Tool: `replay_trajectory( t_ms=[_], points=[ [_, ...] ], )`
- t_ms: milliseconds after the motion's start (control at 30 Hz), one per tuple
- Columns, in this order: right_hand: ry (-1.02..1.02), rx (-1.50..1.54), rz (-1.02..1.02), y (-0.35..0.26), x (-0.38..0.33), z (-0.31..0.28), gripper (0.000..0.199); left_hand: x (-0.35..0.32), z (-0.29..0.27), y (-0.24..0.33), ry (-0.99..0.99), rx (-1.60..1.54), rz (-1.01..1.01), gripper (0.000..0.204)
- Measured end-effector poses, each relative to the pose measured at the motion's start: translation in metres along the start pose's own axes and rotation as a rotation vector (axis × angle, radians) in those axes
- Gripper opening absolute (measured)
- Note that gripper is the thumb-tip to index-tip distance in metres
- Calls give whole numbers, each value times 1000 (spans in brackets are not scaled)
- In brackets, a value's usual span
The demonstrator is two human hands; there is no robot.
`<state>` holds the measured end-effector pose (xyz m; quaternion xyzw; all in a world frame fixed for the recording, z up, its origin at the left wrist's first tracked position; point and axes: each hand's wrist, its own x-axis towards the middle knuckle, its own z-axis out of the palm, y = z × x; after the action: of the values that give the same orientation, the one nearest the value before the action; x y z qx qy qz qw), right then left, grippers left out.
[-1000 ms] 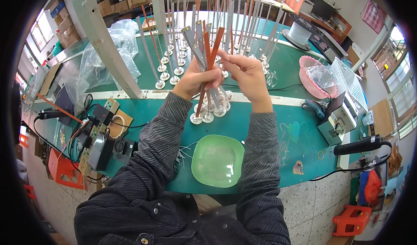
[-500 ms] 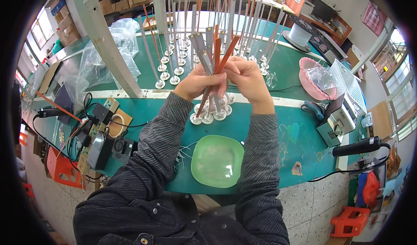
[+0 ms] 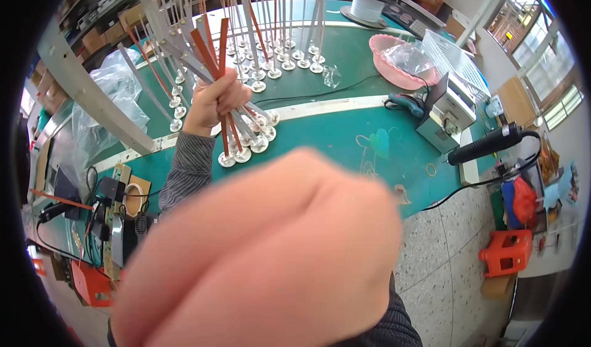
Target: The recorder is assembling LED light components by attaching light strips to bases and connecting wiring at a manual workstation.
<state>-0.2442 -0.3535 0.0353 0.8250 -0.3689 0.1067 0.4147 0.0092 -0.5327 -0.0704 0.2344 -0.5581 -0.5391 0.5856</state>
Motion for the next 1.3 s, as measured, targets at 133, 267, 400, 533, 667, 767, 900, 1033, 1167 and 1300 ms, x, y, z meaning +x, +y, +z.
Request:
replay_trajectory(
  t_ms=[133,267,400,533,667,767,900,1033,1167,1300],
  points=[
    [124,276,68,-6,4,15,10,8,-2,-16,6,-36,-19,44],
    [285,560,123,-14,15,18,5,8,-13,-19,-67,-175,11,18],
    [435,827,182,-21,32,31,3,9,-14,-20,-107,-175,23,16],
    [588,1088,235,-23,52,48,7,11,-9,-22,-65,-184,31,14],
    [752,1438,249,-33,84,74,12,-2,-37,-42,63,-171,-8,8],
    [785,1272,114,-23,111,85,19,11,-31,-78,87,-297,28,13],
    [429,1093,-68,-41,125,128,26,6,-7,-25,116,-100,61,19],
    [283,827,134,-69,131,127,29,0,3,-23,193,83,164,20],
    [100,571,320,-94,135,112,30,-3,19,1,299,576,74,16],
    [140,633,393,-95,136,129,22,5,47,-21,410,363,43,20]
  ],
)
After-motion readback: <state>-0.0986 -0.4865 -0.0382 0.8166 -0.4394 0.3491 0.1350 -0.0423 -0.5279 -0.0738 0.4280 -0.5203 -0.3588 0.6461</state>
